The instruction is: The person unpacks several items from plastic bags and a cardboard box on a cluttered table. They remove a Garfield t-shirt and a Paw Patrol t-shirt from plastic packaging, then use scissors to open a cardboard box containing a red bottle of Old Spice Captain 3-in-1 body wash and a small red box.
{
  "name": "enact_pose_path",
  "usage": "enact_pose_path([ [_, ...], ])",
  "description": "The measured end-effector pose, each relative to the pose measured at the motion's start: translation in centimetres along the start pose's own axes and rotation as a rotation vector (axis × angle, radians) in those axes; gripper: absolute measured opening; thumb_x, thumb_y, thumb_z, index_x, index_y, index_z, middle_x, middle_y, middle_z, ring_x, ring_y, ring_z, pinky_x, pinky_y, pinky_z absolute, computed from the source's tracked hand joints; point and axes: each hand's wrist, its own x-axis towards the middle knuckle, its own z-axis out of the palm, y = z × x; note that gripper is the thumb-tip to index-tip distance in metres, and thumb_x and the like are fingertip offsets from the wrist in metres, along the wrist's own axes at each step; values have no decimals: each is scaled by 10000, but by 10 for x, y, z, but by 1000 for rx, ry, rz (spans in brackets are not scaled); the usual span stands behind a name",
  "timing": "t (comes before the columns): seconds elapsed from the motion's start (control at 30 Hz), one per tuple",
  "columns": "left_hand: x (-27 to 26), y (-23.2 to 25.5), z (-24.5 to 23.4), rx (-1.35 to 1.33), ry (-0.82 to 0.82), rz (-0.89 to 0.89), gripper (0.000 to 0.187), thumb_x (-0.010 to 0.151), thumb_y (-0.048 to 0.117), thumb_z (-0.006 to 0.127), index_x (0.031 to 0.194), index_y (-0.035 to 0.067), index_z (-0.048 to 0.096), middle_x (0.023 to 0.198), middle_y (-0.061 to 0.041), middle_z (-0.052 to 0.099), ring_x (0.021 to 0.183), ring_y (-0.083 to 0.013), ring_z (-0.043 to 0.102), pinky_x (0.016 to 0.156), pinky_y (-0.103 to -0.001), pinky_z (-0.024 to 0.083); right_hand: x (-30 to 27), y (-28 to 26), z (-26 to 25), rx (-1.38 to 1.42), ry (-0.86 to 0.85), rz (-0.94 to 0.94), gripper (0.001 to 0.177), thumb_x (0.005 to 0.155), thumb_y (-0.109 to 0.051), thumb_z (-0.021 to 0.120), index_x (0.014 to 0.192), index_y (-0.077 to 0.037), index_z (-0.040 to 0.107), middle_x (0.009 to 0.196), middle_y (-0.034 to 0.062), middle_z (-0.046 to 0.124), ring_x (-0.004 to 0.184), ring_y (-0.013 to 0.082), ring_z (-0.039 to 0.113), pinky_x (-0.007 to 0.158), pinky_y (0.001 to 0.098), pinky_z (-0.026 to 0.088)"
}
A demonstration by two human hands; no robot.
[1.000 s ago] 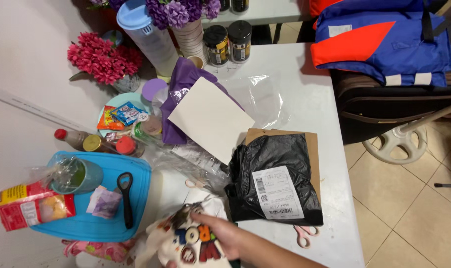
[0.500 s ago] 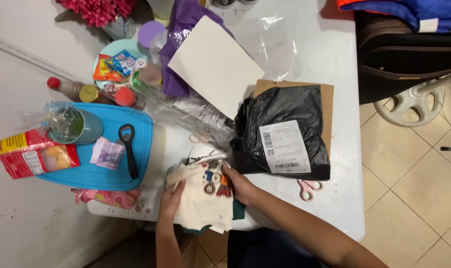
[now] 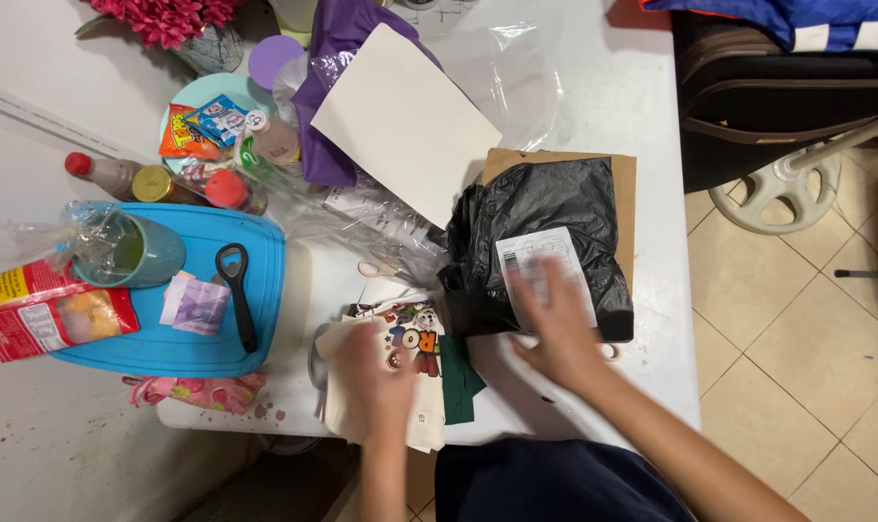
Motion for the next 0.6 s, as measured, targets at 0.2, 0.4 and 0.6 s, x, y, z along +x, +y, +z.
enact_pose_path([
  [0.2, 48, 71, 70, -499, -619, -241, 1302, 530, 273, 1014, 1530, -8, 229, 1559, -298, 321, 1418, -455, 357, 1093, -495, 335, 8, 38, -34, -205, 7, -1, 574, 686, -177, 821, 1240, -277, 707, 1365, 122, 583, 1289, 354, 513, 1009, 508, 451],
  [0.4, 68, 88, 37, -414, -519, -193, 1019, 632, 322, 959, 1491, 95, 458, 1464, -210, 524, 1343, -363, 551, 1102, -455, 482, 1, 43, 2, 449, 116, 72, 282, 870, -117, 734, 1150, -144, 748, 1053, 49, 753, 962, 206, 699, 814, 290, 553],
  [0.6, 124, 114, 28, -665, -478, 33, 763, 638, 182, 911, 1329, 66, 610, 1303, -196, 644, 1191, -333, 651, 998, -419, 537, 65, 8, 12, 1400, -162, 322, 390, 1025, -252, 568, 1354, -71, 674, 1052, 59, 663, 911, 156, 583, 763, 303, 473],
])
